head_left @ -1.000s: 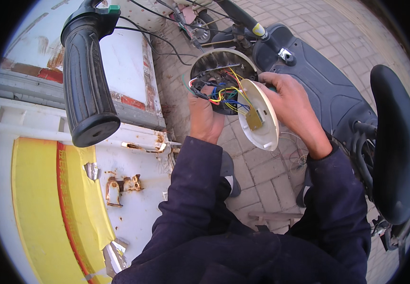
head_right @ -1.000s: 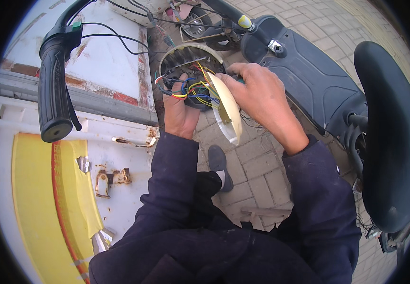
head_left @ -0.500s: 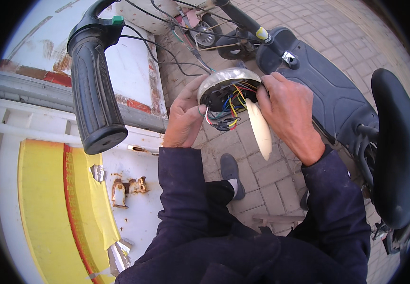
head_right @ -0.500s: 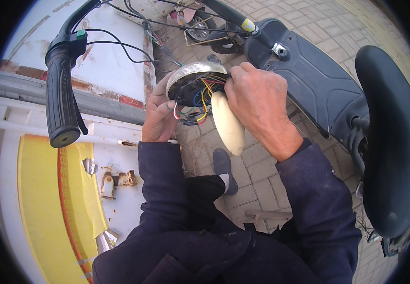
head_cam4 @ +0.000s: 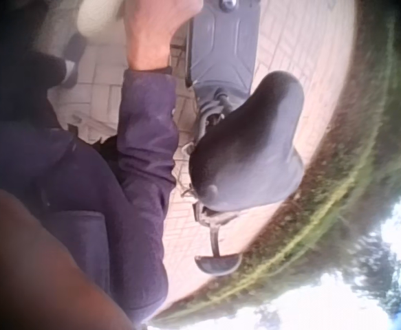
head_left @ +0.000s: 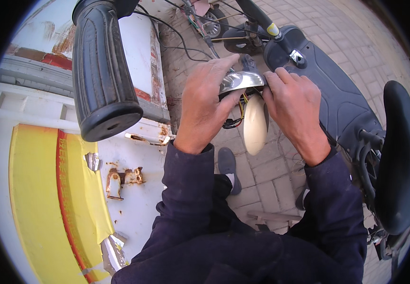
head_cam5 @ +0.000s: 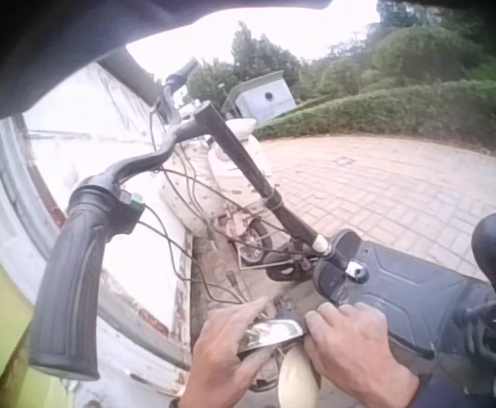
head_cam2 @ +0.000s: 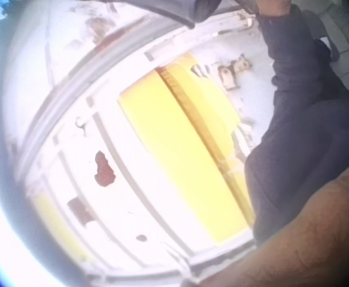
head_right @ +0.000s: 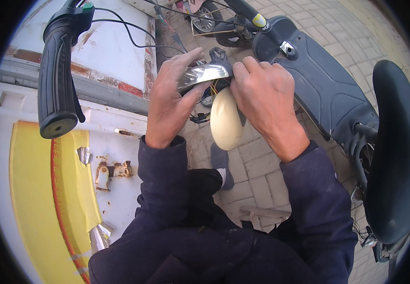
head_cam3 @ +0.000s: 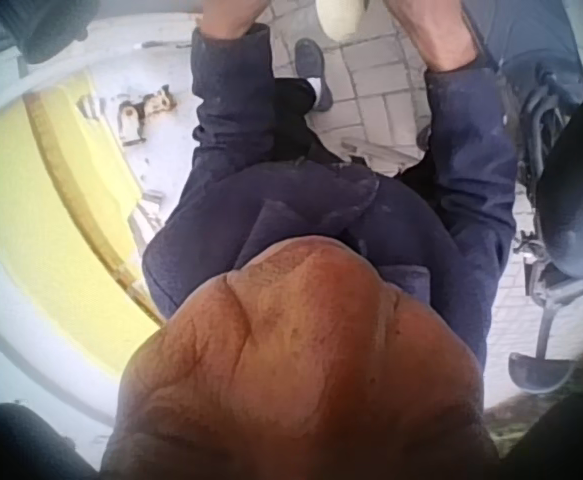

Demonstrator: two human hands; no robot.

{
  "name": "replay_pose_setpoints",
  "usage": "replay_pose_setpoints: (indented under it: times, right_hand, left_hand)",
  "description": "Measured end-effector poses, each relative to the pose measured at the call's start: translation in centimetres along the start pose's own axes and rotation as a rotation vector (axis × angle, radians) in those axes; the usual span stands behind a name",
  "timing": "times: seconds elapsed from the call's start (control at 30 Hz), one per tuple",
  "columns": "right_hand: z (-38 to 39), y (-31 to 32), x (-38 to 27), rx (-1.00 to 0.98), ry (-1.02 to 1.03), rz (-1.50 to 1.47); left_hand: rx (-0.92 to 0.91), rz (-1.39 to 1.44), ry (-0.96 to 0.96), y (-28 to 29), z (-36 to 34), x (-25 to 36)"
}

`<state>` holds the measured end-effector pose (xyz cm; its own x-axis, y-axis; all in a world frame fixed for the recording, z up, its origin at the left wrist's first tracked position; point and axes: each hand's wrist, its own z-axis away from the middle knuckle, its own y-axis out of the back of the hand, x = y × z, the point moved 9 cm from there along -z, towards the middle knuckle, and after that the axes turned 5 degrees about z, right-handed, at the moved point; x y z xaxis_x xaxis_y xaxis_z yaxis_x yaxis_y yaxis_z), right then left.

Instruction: The person removes the headlight cover, adjusts internal wiring, and uses a screwdriver to secure components. They reassemble the headlight housing and attach it to the motorcycle handlebar area.

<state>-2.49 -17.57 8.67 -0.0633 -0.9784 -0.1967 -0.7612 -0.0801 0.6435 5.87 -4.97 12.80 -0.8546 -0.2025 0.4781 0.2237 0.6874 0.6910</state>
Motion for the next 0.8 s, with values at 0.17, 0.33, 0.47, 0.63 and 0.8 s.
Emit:
replay_pose_setpoints:
  times: [0.17,0.33,0.47,0.63,0.8]
  right_hand:
    - [-0.1,0.3,0.1,0.002,-0.017,-0.023]
    - [-0.5,0.3,2.2,-0.020,-0.251,-0.198]
    - [-0.4,0.1,5.5,-0.117,-0.508,-0.483]
    - [-0.6,2.2,9.9,-0.033,-0.701,-0.893]
    - [-1.6,4.7,9.1,-0.178,-0.596,-1.106]
  left_hand:
    - [-0.061,0.092,0.007,-0.8,-0.1,-0.9]
    - [0.092,0.582,0.351,-1.1,0.7,-4.5]
    - [0.247,0.592,0.446,0.1,1.3,-5.8]
    - [0.325,0.707,0.463,-0.4,1.8,-6.6]
    - [0.390,0.780,0.509,-0.4,2.5,-7.3]
